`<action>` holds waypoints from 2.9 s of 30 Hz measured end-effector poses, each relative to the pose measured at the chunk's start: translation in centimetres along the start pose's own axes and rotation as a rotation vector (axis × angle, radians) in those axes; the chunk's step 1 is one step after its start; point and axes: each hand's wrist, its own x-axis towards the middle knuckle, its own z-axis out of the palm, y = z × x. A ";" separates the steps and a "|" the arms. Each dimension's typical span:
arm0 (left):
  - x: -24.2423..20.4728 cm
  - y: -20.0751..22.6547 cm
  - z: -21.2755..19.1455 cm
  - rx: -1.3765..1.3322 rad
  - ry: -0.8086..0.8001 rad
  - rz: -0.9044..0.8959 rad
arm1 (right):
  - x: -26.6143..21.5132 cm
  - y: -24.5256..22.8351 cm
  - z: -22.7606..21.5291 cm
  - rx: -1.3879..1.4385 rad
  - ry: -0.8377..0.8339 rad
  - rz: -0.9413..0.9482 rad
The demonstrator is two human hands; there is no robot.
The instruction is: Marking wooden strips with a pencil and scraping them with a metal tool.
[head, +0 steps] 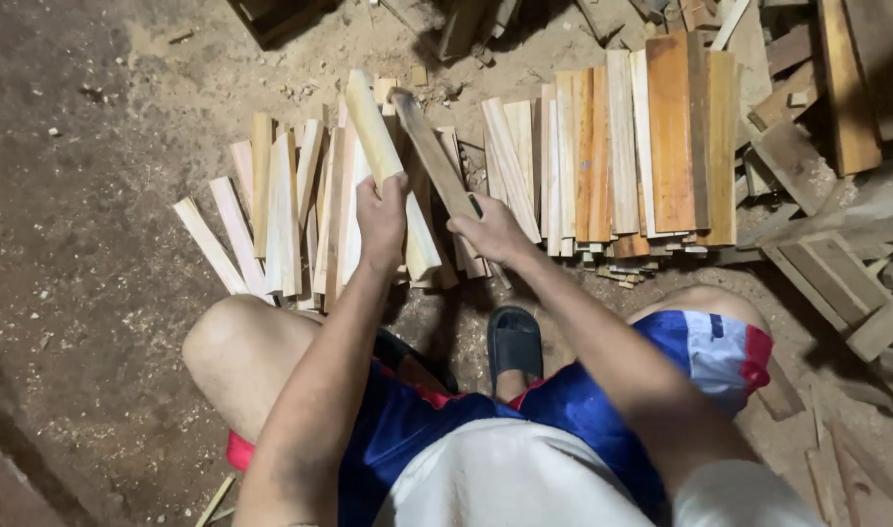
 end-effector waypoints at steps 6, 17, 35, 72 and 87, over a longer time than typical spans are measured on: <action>-3.8 -0.4 0.3 -0.604 -0.265 -0.154 | -3.5 -4.2 -1.9 0.018 0.000 -0.132; -5.9 0.3 -3.3 -0.637 -0.288 -0.096 | -5.3 -2.8 2.0 -0.147 0.176 -0.441; -4.3 -2.9 -3.8 -0.793 -0.238 -0.086 | -4.3 -0.4 2.1 -0.233 0.141 -0.679; -6.8 0.1 -3.5 -0.892 -0.520 -0.025 | -4.3 3.6 4.1 -0.487 0.162 -1.018; -5.0 0.3 -4.5 -0.943 -0.464 0.043 | -4.4 3.5 4.2 -0.565 0.302 -0.966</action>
